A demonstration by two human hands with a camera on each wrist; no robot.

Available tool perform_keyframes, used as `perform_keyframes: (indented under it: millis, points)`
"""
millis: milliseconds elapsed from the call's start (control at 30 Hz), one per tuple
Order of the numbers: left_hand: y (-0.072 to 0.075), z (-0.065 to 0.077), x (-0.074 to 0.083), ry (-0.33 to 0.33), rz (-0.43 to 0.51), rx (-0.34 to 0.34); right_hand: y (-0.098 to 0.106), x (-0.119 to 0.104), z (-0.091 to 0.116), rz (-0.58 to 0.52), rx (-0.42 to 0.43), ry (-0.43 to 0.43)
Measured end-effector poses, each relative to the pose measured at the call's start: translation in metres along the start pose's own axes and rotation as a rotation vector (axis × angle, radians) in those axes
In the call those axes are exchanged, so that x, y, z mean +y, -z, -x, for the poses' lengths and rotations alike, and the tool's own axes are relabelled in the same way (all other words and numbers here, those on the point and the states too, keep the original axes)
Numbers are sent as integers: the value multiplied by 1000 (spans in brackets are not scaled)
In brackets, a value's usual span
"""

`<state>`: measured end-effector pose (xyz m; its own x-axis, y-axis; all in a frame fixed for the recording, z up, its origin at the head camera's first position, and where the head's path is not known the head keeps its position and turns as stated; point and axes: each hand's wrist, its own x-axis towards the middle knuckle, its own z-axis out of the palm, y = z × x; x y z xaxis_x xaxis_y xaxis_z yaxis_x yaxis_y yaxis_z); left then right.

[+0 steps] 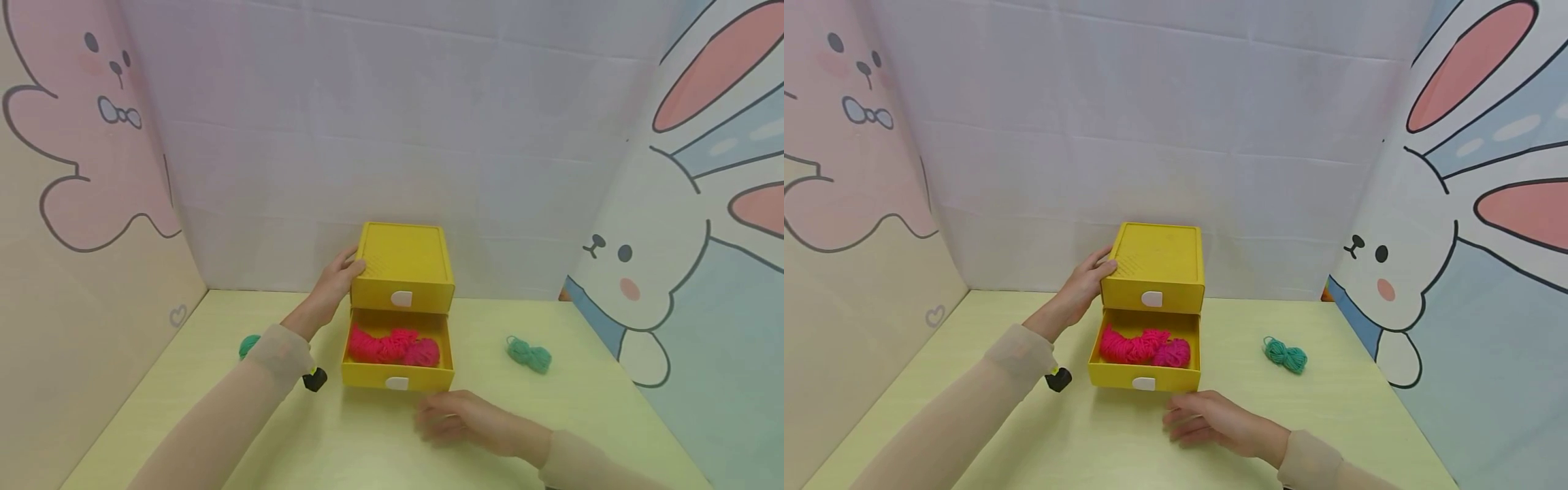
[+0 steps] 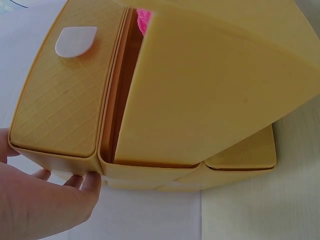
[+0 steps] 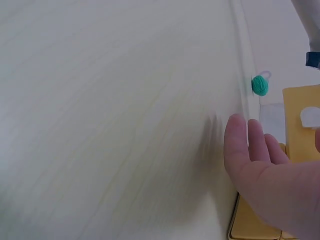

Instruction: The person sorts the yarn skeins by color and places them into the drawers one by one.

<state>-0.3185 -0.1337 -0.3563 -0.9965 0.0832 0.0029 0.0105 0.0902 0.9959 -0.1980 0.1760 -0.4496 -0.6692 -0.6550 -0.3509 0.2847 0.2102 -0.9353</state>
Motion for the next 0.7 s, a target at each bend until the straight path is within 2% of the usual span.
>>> perform_keyframes:
  millis: [400,700]
  points:
    - [0,0,0,0,1,-3,-33,-7,-14,-190,47,7]
    - [0,-1,-1,-1,5,4,-45,-13,-28,-303,46,-9]
